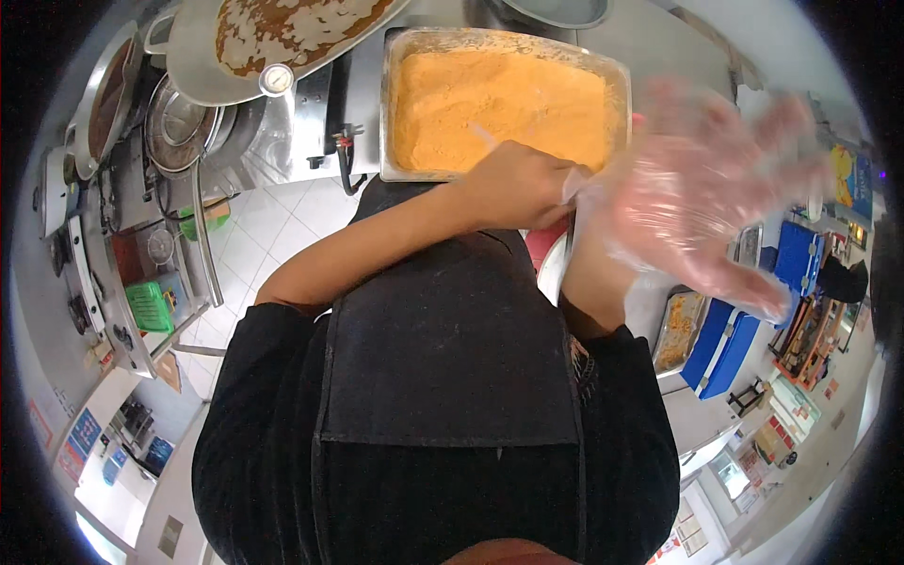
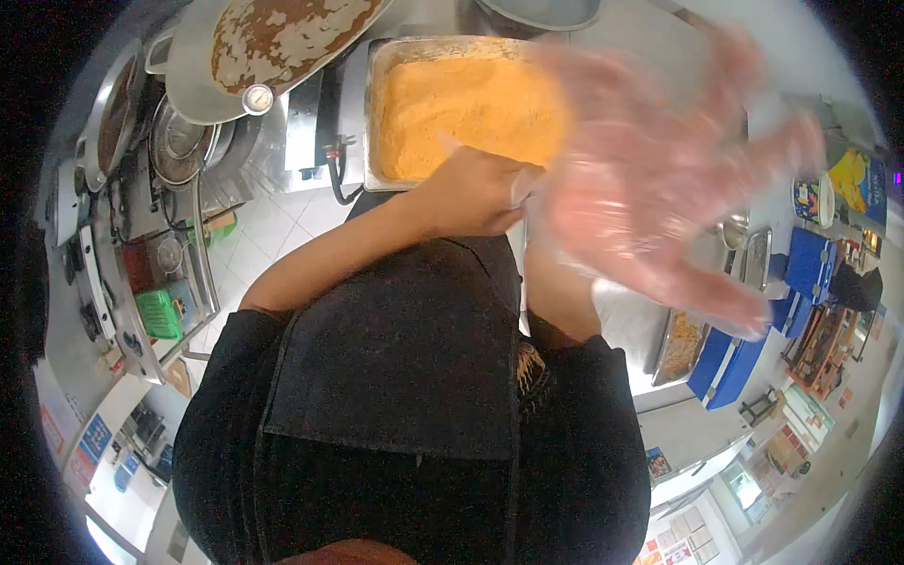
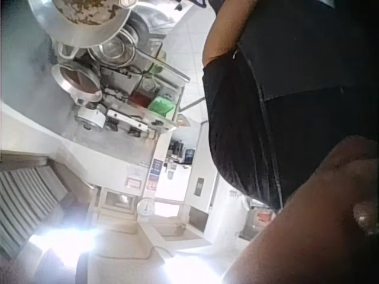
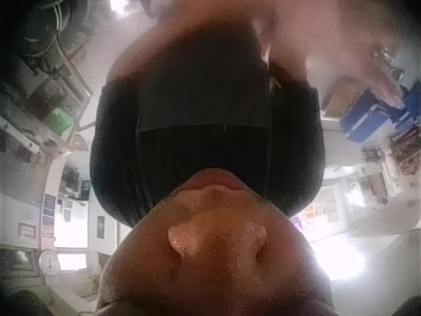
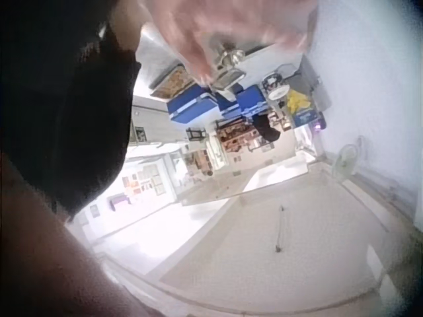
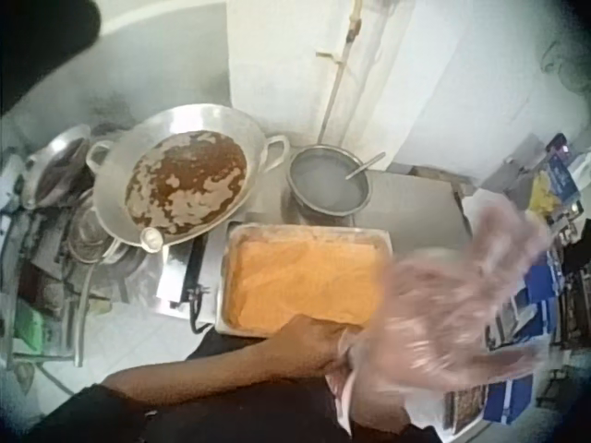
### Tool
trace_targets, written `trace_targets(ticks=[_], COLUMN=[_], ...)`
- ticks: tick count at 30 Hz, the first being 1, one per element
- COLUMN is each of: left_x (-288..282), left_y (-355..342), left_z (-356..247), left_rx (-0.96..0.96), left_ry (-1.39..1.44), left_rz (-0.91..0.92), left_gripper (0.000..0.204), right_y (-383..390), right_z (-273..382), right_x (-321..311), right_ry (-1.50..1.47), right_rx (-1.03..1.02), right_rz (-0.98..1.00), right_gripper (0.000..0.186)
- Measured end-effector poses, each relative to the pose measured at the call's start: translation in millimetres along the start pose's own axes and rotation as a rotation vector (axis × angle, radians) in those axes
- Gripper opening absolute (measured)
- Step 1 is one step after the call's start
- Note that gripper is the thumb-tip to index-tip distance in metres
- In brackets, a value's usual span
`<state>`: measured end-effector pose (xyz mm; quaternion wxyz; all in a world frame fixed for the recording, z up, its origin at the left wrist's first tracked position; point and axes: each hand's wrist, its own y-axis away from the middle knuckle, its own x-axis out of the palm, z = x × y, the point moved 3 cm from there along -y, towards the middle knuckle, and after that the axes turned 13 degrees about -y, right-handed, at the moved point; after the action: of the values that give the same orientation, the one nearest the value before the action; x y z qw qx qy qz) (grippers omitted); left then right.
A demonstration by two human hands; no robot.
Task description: The person carries a tray of fried chicken to a prep station, puts on a plastic glove, and slices a piece of chicken on a cutting board with a knife. They place the chicken into a takeout box, move the tray into a warming cabinet, and then walk to another counter to put on a second glove.
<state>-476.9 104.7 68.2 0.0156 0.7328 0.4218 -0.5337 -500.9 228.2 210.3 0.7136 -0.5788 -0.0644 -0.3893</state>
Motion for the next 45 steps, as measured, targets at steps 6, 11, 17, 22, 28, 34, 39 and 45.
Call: trace_targets(ticks=[6, 11, 17, 22, 28, 34, 39, 45], left_x=[-30.9, -76.7, -76.4, -52.7, -57.1, -55.9, -54.5, -55.8], left_y=[52.5, 43.5, 53.4, 83.0, 114.8, 123.0, 135.6, 132.7], left_z=[49.2, 39.0, 38.9, 56.9, 73.2, 82.7, 92.2, 92.3], left_rx=[-0.707, -0.792, -0.742, -0.92, -1.24, -1.206, -1.177, -1.174], left_ry=[1.169, 1.444, 1.547, 0.977, 1.01, 1.024, 0.928, 0.963], left_rz=[-0.08, -0.491, -0.352, -0.406, -0.202, -0.213, -0.079, -0.319], left_gripper=[0.035, 0.064, 0.07, 0.068, 0.047, 0.026, 0.024, 0.024], right_y=[39.0, 109.3, 144.6, 139.7, 127.6, 113.3, 119.0, 82.7], right_z=[53.8, -53.9, -108.6, -111.9, -94.8, -84.3, -83.5, -56.2], right_x=[-69.0, -36.9, -40.0, -44.5, -62.7, -70.2, -86.9, -50.4], right_ry=[0.446, 0.871, 0.207, 0.392, 0.651, 0.784, 0.804, 1.56], right_rx=[0.072, 0.761, 0.925, 0.976, 0.831, 0.854, 0.876, 0.32], right_rz=[-0.255, -0.39, -0.782, -0.738, -0.636, -0.648, -0.557, -0.272], right_gripper=[0.036, 0.066, 0.06, 0.03, 0.009, 0.011, 0.016, 0.027])
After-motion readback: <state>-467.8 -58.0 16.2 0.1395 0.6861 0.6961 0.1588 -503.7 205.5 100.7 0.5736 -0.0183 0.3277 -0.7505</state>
